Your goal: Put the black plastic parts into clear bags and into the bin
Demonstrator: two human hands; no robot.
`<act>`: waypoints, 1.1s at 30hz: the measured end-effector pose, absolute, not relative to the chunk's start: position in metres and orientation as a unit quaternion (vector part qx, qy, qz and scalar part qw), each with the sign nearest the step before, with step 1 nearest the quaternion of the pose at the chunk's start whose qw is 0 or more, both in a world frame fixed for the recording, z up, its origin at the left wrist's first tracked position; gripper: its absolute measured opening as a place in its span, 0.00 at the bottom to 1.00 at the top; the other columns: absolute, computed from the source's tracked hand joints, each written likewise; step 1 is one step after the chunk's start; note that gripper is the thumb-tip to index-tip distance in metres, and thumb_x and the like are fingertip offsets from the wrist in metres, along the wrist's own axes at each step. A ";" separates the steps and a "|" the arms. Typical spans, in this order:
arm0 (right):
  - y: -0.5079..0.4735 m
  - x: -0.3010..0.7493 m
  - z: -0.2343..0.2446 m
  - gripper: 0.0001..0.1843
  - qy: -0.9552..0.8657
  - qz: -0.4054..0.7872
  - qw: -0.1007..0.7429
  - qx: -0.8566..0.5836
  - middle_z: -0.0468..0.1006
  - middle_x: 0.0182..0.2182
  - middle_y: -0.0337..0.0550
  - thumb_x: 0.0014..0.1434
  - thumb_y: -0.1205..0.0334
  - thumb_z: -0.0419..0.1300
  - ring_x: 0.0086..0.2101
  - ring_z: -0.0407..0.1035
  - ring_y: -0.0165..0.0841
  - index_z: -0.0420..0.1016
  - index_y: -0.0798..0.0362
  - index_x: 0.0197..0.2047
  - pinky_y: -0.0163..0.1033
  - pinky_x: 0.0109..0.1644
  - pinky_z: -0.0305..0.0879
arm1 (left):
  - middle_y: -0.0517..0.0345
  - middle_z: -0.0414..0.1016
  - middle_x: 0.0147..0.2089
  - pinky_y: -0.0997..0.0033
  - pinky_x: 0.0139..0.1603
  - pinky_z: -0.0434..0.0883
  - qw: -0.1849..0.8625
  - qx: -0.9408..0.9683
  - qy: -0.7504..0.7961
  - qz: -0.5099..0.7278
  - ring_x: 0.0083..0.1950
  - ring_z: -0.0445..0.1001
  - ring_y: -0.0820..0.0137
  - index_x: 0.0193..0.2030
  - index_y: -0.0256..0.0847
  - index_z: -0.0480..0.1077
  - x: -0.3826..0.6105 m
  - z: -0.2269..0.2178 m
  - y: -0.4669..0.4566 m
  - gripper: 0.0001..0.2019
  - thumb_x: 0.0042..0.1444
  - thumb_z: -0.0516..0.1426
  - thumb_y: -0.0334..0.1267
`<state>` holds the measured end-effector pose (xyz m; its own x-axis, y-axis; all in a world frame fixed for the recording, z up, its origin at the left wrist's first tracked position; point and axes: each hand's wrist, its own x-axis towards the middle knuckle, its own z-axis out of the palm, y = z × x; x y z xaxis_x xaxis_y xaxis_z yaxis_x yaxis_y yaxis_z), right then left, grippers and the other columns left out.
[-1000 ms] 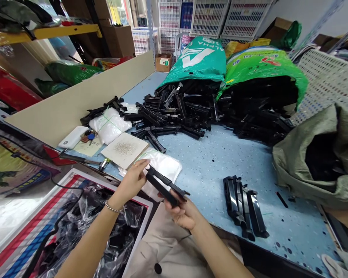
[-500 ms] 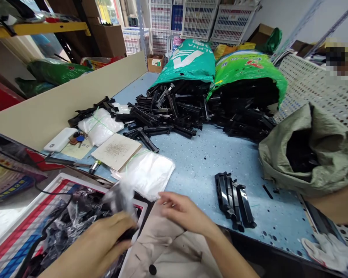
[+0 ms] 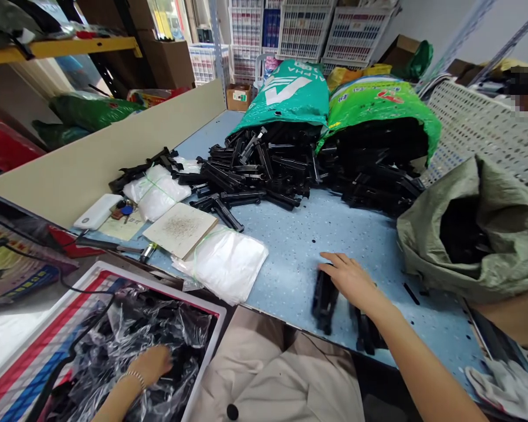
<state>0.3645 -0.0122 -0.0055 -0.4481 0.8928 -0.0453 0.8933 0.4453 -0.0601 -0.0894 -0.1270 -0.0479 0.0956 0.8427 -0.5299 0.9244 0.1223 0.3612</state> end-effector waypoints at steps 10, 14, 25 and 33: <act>-0.017 0.323 -0.011 0.16 0.707 -0.346 -0.175 0.592 0.78 0.42 0.47 0.58 0.57 0.56 0.42 0.71 0.41 0.76 0.49 0.48 0.43 0.46 0.64 | 0.49 0.73 0.37 0.65 0.40 0.67 0.169 0.764 0.587 0.208 0.40 0.71 0.61 0.31 0.40 0.72 0.027 0.001 -0.012 0.07 0.56 0.53 0.36; -0.033 0.299 -0.016 0.18 0.502 -0.597 -0.321 0.537 0.80 0.39 0.48 0.55 0.52 0.61 0.39 0.72 0.40 0.77 0.53 0.45 0.45 0.45 0.66 | 0.59 0.69 0.25 0.71 0.31 0.63 0.398 0.613 0.616 0.293 0.28 0.67 0.70 0.21 0.40 0.67 0.006 -0.003 0.009 0.12 0.48 0.62 0.41; -0.004 0.169 -0.020 0.12 0.182 -0.812 -0.435 0.345 0.79 0.29 0.45 0.44 0.60 0.72 0.32 0.72 0.33 0.78 0.58 0.29 0.41 0.44 0.70 | 0.64 0.65 0.22 0.76 0.24 0.57 0.599 0.466 0.538 0.367 0.24 0.60 0.78 0.20 0.38 0.63 0.006 -0.003 0.007 0.16 0.36 0.67 0.42; -0.003 0.192 -0.021 0.12 0.201 -0.778 -0.461 0.376 0.80 0.28 0.43 0.39 0.65 0.74 0.29 0.72 0.30 0.79 0.57 0.28 0.37 0.41 0.70 | 0.65 0.66 0.27 0.75 0.31 0.62 0.518 0.438 0.549 0.489 0.28 0.64 0.77 0.26 0.39 0.62 -0.019 -0.002 0.008 0.16 0.39 0.67 0.38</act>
<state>0.1918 -0.0026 -0.0207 -0.2918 0.8687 -0.4003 -0.5659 -0.4942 -0.6599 -0.0191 0.0077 -0.0019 -0.0797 0.9868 -0.1407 -0.0263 0.1391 0.9899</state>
